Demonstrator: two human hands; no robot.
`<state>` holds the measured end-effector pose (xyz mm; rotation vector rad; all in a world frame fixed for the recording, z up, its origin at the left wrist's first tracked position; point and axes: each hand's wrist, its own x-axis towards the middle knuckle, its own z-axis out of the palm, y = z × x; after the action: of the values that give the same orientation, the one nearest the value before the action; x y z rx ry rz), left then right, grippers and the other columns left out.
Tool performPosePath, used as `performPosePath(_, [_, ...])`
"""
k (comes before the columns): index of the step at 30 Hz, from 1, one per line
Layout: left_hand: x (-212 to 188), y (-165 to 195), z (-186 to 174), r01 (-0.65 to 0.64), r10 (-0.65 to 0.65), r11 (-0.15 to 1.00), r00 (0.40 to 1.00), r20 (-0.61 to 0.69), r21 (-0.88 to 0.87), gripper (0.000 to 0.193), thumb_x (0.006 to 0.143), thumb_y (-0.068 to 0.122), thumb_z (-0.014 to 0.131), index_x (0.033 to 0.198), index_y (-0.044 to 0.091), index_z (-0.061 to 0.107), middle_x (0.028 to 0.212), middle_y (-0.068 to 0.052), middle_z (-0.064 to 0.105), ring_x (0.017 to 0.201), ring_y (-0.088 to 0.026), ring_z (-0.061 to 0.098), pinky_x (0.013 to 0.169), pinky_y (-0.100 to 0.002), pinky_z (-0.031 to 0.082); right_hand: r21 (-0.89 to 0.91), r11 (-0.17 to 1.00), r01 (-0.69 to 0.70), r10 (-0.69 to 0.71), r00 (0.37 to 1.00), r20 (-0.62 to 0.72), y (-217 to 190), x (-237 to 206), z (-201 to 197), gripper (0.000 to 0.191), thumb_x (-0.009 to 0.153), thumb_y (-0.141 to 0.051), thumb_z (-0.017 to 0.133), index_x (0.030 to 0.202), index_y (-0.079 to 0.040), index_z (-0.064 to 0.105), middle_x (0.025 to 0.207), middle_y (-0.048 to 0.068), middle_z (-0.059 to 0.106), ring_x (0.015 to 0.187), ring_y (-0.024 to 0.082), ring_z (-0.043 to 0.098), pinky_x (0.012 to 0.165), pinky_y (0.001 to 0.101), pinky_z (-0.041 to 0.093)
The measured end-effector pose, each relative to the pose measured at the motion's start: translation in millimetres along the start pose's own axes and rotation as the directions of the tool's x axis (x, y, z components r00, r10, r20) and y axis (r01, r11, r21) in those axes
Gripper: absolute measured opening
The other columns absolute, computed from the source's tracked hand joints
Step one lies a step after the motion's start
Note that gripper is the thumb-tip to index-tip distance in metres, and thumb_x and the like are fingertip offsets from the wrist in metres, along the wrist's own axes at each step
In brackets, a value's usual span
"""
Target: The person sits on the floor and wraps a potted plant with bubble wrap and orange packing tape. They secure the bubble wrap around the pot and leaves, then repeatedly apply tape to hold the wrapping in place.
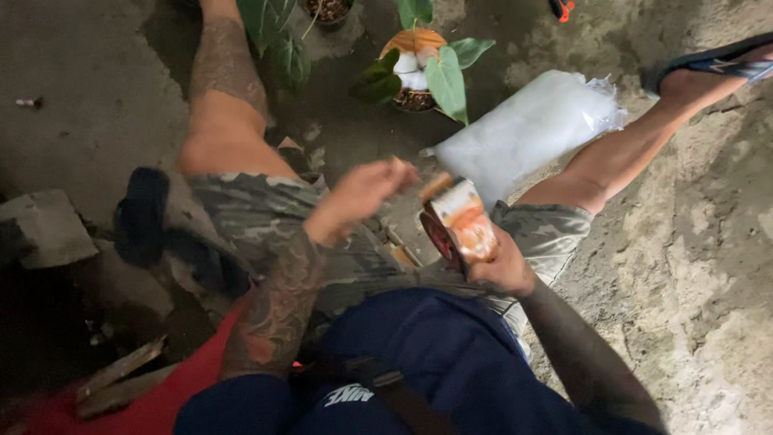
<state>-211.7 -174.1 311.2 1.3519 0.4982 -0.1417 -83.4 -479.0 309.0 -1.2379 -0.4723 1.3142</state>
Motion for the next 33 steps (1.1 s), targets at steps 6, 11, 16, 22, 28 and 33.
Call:
performPosePath(6, [-22,-8,36,-0.079,0.086,0.996,0.982,0.166,-0.049,0.054,0.110,0.046,0.055,0.110,-0.006,0.068,0.092,-0.005,0.062,0.090,-0.012,0.053,0.083,-0.031,0.050,-0.298,0.952,0.065,-0.097,0.991,-0.093,19,-22,10,0.078,0.072,-0.020,0.093,0.137,0.001,0.055,0.122,0.004,0.067,0.110,0.011,0.061,0.098,0.0284,0.050])
performPosePath(11, [-37,14,34,-0.046,0.034,0.994,0.993,0.115,0.101,0.038,0.093,0.038,0.075,0.107,0.003,0.078,0.092,-0.005,0.079,0.083,-0.009,0.067,0.075,-0.030,0.056,-0.663,0.748,-0.030,-0.049,0.994,-0.100,-5,-27,26,0.070,0.070,-0.025,0.093,0.127,-0.001,0.061,0.109,0.008,0.074,0.100,0.011,0.067,0.088,0.0293,0.055])
performPosePath(16, [-43,26,36,-0.038,0.088,0.925,0.989,-0.117,0.379,0.023,0.093,0.030,0.070,0.102,0.012,0.080,0.088,-0.010,0.079,0.073,-0.018,0.074,0.068,-0.033,0.056,-0.731,0.677,-0.088,-0.007,0.992,-0.126,-30,-22,48,0.077,0.070,-0.032,0.091,0.133,-0.002,0.058,0.109,0.011,0.075,0.098,0.015,0.071,0.086,0.0315,0.056])
performPosePath(22, [-43,24,36,-0.227,0.469,0.728,0.853,-0.230,0.647,0.010,0.090,0.013,0.069,0.089,0.005,0.076,0.086,-0.019,0.072,0.079,-0.035,0.071,0.068,-0.041,0.052,-0.660,0.676,-0.330,0.212,0.944,-0.255,-53,-4,64,0.057,0.077,-0.037,0.085,0.120,-0.003,0.069,0.092,0.008,0.078,0.082,0.015,0.073,0.079,0.0310,0.059])
performPosePath(28, [-41,43,-7,-0.363,0.619,0.710,0.730,-0.289,0.603,0.009,0.089,0.013,0.073,0.087,0.005,0.073,0.079,-0.015,0.071,0.071,-0.028,0.072,0.063,-0.040,0.054,-0.589,0.747,-0.310,0.248,0.951,-0.186,-103,-17,73,0.048,0.082,-0.038,0.079,0.112,-0.002,0.069,0.076,0.006,0.073,0.063,0.010,0.066,0.058,0.0282,0.055])
performPosePath(33, [-47,70,-93,-0.247,0.658,0.652,0.655,-0.373,0.717,0.021,0.100,0.022,0.076,0.095,0.001,0.075,0.079,-0.016,0.071,0.069,-0.025,0.070,0.061,-0.039,0.051,-0.652,0.663,-0.367,0.301,0.929,-0.217,-122,-24,85,0.044,0.085,-0.040,0.076,0.106,-0.002,0.071,0.068,0.007,0.069,0.058,0.014,0.064,0.055,0.0303,0.052])
